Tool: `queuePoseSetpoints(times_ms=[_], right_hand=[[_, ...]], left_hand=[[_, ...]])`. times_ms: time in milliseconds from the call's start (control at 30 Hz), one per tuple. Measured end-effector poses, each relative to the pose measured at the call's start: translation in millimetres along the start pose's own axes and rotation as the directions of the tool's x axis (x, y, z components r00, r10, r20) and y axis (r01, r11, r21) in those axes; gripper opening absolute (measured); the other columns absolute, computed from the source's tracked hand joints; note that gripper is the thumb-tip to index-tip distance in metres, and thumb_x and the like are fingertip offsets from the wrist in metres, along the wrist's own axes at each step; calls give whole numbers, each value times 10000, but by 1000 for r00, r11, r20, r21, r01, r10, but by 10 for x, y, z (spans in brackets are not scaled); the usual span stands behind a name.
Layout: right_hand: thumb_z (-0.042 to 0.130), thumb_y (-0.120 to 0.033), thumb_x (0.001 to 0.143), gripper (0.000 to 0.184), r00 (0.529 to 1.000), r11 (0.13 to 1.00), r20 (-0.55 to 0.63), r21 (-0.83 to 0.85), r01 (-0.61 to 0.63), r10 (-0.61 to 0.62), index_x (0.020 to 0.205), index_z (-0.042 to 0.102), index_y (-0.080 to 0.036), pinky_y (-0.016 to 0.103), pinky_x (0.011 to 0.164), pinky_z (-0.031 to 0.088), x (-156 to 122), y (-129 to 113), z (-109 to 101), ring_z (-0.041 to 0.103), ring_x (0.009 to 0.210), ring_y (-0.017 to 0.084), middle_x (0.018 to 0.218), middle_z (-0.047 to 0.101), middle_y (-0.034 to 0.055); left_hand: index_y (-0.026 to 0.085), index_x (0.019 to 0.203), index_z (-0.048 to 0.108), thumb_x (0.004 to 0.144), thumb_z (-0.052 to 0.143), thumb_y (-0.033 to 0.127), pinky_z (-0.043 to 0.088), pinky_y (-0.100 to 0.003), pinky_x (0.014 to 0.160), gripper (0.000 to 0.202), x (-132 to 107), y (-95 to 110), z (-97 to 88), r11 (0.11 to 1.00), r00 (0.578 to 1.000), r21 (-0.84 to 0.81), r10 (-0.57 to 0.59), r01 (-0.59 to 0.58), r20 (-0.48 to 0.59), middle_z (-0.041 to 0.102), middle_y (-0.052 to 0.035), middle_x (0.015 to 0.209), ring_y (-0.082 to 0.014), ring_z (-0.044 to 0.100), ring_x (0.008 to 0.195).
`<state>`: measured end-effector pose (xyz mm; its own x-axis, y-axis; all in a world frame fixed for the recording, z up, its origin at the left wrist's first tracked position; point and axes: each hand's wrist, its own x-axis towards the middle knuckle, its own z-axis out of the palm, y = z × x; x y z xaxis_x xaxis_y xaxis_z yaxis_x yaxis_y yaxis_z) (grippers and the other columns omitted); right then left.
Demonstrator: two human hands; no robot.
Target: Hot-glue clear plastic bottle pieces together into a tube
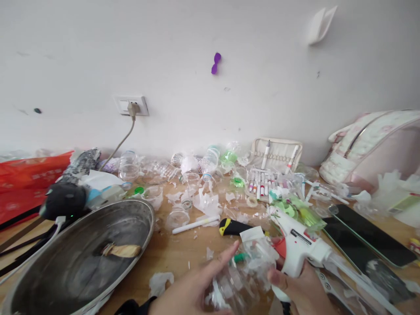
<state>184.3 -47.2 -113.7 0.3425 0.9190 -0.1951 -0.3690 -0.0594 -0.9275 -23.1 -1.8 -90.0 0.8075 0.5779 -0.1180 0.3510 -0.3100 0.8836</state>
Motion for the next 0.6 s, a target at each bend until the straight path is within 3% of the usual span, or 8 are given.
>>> queuePoseSetpoints(times_ms=[100, 233, 433, 600], right_hand=[[845, -473, 363, 637, 993, 992, 107, -124, -31, 44, 887, 665, -160, 242, 623, 485, 6, 52, -57, 506, 543, 138, 582, 579, -9], [820, -526, 376, 615, 984, 981, 163, -189, -43, 74, 856, 685, -166, 296, 710, 474, -6, 40, -62, 410, 521, 123, 538, 473, -32], [827, -518, 342, 563, 987, 972, 138, -232, -48, 82, 751, 687, -157, 298, 687, 475, -20, 24, -52, 402, 515, 123, 524, 458, -24], [836, -509, 353, 652, 987, 982, 155, -186, -12, 42, 879, 654, -170, 244, 592, 456, 12, 135, -103, 432, 515, 119, 533, 504, -27]], left_hand=[[321, 1383, 150, 673, 661, 311, 322, -385, 1036, 875, -3, 12, 18, 999, 999, -9, 33, -33, -20, 351, -31, 1446, -256, 420, 1254], [337, 1370, 170, 669, 668, 282, 349, -398, 1016, 862, 3, 46, 30, 999, 998, -34, -8, 6, -54, 385, -25, 1425, -268, 428, 1248], [330, 1374, 213, 657, 670, 237, 362, -402, 1007, 855, 20, 60, 18, 996, 998, -81, -26, 22, -55, 425, -42, 1407, -271, 453, 1229], [238, 1338, 273, 622, 678, 227, 416, -412, 952, 823, 15, 57, 60, 988, 993, -102, -117, 114, -17, 531, -125, 1320, -293, 537, 1136]])
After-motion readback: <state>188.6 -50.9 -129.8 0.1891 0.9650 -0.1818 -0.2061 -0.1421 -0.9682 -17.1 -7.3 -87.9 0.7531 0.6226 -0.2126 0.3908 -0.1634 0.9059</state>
